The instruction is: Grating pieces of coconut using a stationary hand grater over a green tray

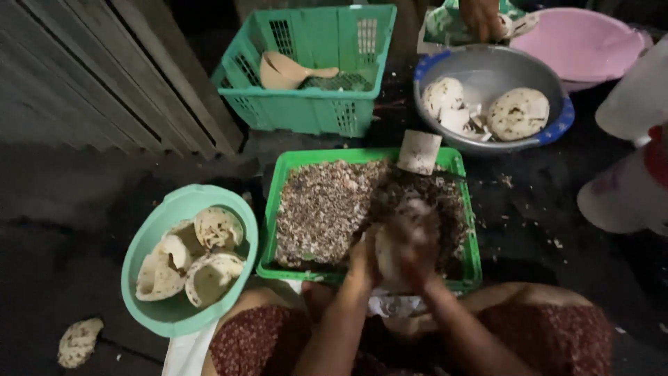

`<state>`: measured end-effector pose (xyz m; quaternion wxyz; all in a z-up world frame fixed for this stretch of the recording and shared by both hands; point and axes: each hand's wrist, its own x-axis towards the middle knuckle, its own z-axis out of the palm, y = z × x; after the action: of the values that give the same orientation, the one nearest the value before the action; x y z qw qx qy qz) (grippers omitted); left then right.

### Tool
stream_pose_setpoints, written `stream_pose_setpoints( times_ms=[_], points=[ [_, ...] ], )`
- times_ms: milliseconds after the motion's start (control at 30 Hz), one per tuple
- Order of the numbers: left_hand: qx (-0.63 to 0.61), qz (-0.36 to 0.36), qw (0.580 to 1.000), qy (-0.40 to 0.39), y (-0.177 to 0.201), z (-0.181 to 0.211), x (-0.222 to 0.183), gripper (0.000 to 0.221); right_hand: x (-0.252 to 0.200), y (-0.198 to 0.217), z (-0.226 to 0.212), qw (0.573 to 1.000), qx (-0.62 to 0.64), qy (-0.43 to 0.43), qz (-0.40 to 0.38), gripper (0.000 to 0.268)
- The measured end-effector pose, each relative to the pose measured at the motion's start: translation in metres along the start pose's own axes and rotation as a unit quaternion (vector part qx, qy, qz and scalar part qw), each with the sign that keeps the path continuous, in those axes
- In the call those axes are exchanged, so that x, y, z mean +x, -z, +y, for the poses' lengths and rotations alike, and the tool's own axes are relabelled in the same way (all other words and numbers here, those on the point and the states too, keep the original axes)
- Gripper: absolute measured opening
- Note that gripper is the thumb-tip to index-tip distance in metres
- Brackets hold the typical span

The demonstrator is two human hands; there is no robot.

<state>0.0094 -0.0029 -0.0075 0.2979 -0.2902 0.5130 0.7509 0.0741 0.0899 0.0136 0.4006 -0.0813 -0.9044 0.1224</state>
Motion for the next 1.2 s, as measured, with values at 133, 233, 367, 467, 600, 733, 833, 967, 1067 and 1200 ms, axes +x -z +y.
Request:
stream_pose_setpoints(
  times_ms=[133,233,367,467,600,733,833,967,1067,1200],
  points=[
    [0.673,-0.026,0.732,-0.105,0.038,-0.035,0.149,0.042,0.038,0.067,-0.055,0.998,0.047,0.048,0.016,0.038],
    [0.397,-0.014,0.906,-0.144,-0.002,0.051,-0.117,0.05,0.017,0.041,-0.047,0.999,0.024,0.026,0.039,0.051],
    [0.596,-0.007,0.79,-0.146,0.011,-0.002,0.023,0.053,0.021,0.048,-0.044,0.895,0.292,-0.305,-0.146,0.039],
    [0.647,-0.009,0.747,-0.153,0.011,0.008,0.057,0.05,0.005,0.029,-0.06,0.941,0.133,-0.265,-0.162,0.07],
    [0.495,0.026,0.867,-0.048,0.016,-0.019,0.07,0.069,0.048,0.073,-0.066,0.979,0.147,-0.13,-0.055,0.013],
    [0.232,0.082,0.969,-0.007,-0.001,0.001,0.055,0.083,0.012,0.063,-0.071,0.997,0.067,0.044,-0.013,0.038],
    [0.271,0.104,0.957,-0.03,0.007,-0.005,0.03,0.06,0.06,0.084,-0.072,0.964,0.232,-0.119,-0.054,0.035],
    [0.145,-0.003,0.987,0.071,0.013,-0.025,0.061,0.081,0.046,0.029,-0.002,0.775,0.458,-0.425,-0.095,0.024],
    [-0.081,-0.347,0.928,-0.11,0.001,0.053,-0.082,0.065,0.054,0.058,-0.031,0.676,0.553,-0.466,-0.142,0.009],
    [0.177,-0.25,0.951,-0.04,-0.006,0.066,-0.114,0.092,0.043,0.046,-0.026,0.674,0.529,-0.489,-0.165,0.029]
  ],
)
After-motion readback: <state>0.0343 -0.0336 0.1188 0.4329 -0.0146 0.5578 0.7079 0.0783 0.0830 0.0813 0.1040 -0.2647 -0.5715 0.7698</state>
